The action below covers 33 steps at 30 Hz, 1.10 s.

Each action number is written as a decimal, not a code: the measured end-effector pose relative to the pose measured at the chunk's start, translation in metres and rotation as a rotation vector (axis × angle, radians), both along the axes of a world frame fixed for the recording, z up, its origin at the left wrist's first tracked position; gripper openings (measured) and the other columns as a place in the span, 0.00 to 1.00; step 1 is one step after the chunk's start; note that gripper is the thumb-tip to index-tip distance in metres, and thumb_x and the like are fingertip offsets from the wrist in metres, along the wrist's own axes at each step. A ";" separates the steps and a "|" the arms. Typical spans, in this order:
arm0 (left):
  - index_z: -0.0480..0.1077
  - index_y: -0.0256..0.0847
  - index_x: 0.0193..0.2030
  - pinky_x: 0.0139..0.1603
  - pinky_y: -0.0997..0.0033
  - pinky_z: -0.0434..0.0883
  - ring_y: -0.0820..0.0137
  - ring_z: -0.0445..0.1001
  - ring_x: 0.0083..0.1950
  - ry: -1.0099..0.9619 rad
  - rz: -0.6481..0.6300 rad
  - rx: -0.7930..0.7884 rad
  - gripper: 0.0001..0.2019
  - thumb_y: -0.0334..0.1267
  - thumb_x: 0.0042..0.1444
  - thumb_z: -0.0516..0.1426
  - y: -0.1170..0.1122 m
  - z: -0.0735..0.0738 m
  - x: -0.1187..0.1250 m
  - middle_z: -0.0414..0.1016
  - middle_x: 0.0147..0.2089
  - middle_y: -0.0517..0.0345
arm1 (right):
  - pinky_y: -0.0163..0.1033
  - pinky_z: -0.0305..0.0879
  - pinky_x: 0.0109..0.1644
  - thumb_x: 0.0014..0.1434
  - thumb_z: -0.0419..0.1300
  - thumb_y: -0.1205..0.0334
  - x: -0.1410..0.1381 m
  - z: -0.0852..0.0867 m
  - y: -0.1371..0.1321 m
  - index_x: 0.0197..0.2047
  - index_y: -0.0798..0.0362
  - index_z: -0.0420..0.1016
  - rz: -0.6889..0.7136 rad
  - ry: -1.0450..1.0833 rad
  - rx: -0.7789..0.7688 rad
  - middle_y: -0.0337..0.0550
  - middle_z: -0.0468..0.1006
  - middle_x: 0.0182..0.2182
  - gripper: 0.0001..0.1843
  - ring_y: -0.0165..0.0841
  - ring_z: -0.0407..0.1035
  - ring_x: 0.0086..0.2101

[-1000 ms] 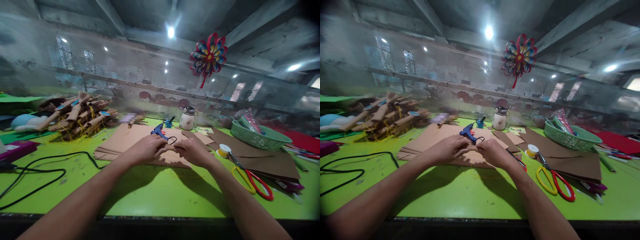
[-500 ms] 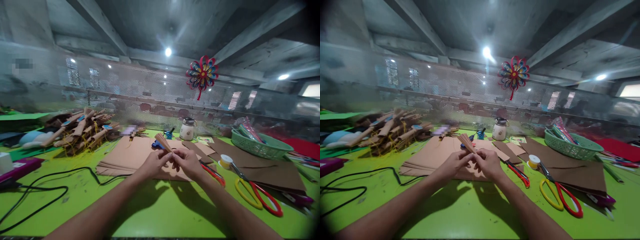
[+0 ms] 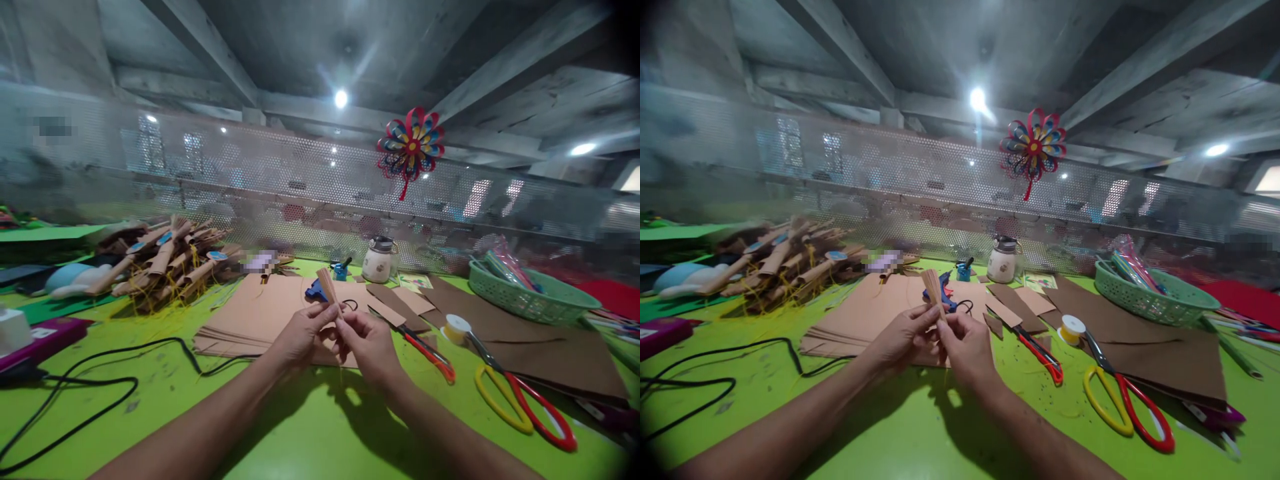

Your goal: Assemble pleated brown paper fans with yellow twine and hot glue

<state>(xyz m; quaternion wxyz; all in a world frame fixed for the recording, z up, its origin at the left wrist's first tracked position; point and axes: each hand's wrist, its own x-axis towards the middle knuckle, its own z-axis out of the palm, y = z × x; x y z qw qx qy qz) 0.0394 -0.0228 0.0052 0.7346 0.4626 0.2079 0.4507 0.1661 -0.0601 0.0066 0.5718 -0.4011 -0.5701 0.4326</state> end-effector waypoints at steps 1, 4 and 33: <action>0.73 0.35 0.42 0.22 0.73 0.64 0.75 0.64 0.22 0.005 -0.025 -0.009 0.18 0.46 0.49 0.63 0.000 0.000 0.000 0.68 0.27 0.58 | 0.35 0.67 0.18 0.50 0.64 0.47 -0.002 -0.001 0.000 0.31 0.57 0.73 -0.008 0.016 -0.014 0.42 0.75 0.22 0.19 0.29 0.67 0.18; 0.73 0.34 0.44 0.21 0.72 0.63 0.76 0.61 0.20 0.026 -0.080 -0.012 0.20 0.49 0.51 0.61 -0.003 0.000 0.000 0.64 0.23 0.61 | 0.36 0.68 0.20 0.51 0.63 0.47 -0.007 -0.005 -0.001 0.33 0.57 0.72 -0.032 0.045 -0.028 0.41 0.75 0.21 0.19 0.30 0.67 0.19; 0.67 0.35 0.36 0.22 0.76 0.48 0.81 0.54 0.20 0.146 -0.338 -0.023 0.13 0.45 0.55 0.58 -0.009 -0.007 0.001 0.63 0.23 0.63 | 0.41 0.68 0.46 0.53 0.58 0.65 0.047 0.022 0.017 0.46 0.53 0.74 -0.186 -0.297 0.292 0.47 0.73 0.46 0.16 0.36 0.68 0.44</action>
